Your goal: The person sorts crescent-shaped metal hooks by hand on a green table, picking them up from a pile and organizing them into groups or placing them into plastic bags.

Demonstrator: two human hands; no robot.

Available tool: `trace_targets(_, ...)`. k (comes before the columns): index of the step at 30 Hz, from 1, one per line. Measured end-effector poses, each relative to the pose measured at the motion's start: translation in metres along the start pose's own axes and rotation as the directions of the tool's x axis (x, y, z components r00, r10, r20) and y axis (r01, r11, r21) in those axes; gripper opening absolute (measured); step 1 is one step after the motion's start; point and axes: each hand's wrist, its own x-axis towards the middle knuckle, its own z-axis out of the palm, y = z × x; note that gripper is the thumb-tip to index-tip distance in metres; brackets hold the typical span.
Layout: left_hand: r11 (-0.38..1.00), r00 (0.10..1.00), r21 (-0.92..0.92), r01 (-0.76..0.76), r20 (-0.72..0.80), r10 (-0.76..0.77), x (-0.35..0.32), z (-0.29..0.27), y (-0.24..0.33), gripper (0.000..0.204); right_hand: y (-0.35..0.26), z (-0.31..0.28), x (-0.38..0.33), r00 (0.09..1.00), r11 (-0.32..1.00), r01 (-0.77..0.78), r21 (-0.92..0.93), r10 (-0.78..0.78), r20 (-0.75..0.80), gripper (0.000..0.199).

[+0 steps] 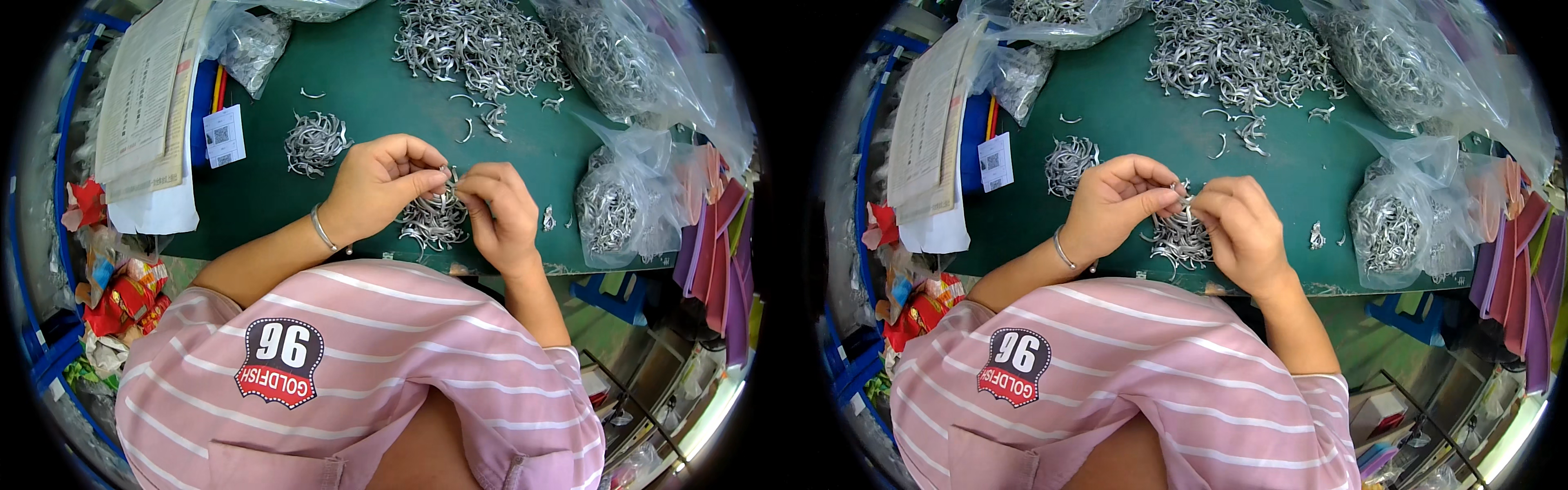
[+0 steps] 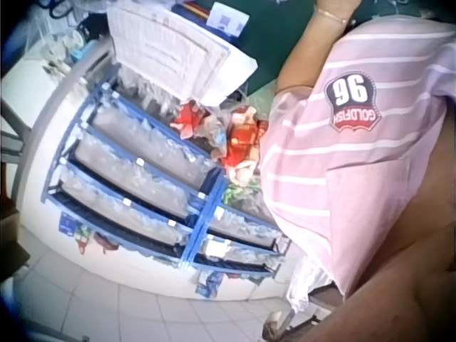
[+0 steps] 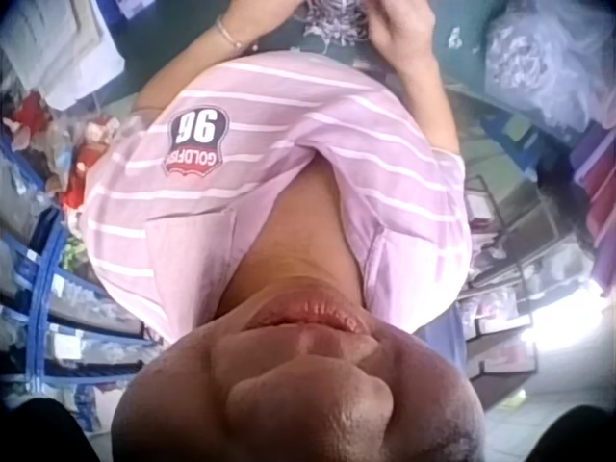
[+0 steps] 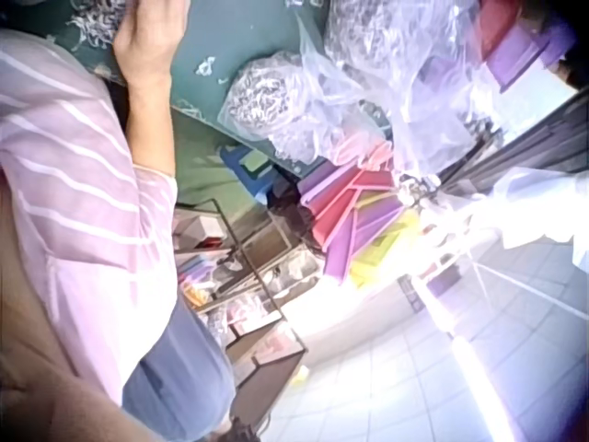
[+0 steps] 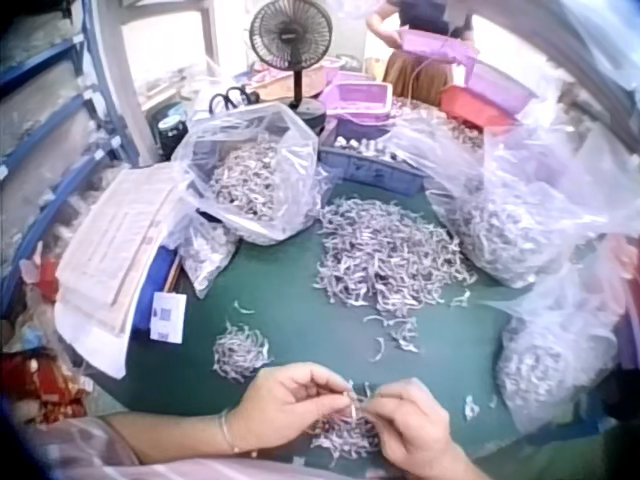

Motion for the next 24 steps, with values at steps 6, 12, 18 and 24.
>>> trace_targets(6,0.997,0.993,0.023,-0.068,-0.097,0.07,-0.005,-0.002,-0.001,0.014,0.026,0.011,0.021,0.981,0.943,-0.179,-0.281,0.192,0.017,0.019)
trace_targets(12,0.902,0.889,0.306,-0.305,-0.248,0.385,-0.012,-0.047,0.019,0.013,0.04,0.01,0.017,0.963,0.947,-0.242,-0.21,0.261,0.065,0.006)
trace_targets(18,0.677,0.87,0.733,-0.066,-0.289,0.398,-0.021,-0.101,0.028,0.01,0.029,0.001,0.009,0.69,0.392,-0.664,0.637,0.648,0.322,0.011)
trace_targets(24,0.573,0.797,0.805,-0.157,-0.239,0.554,-0.015,-0.09,0.025,0.011,0.013,0.002,0.013,0.705,0.009,-0.575,0.818,0.514,0.489,0.013)
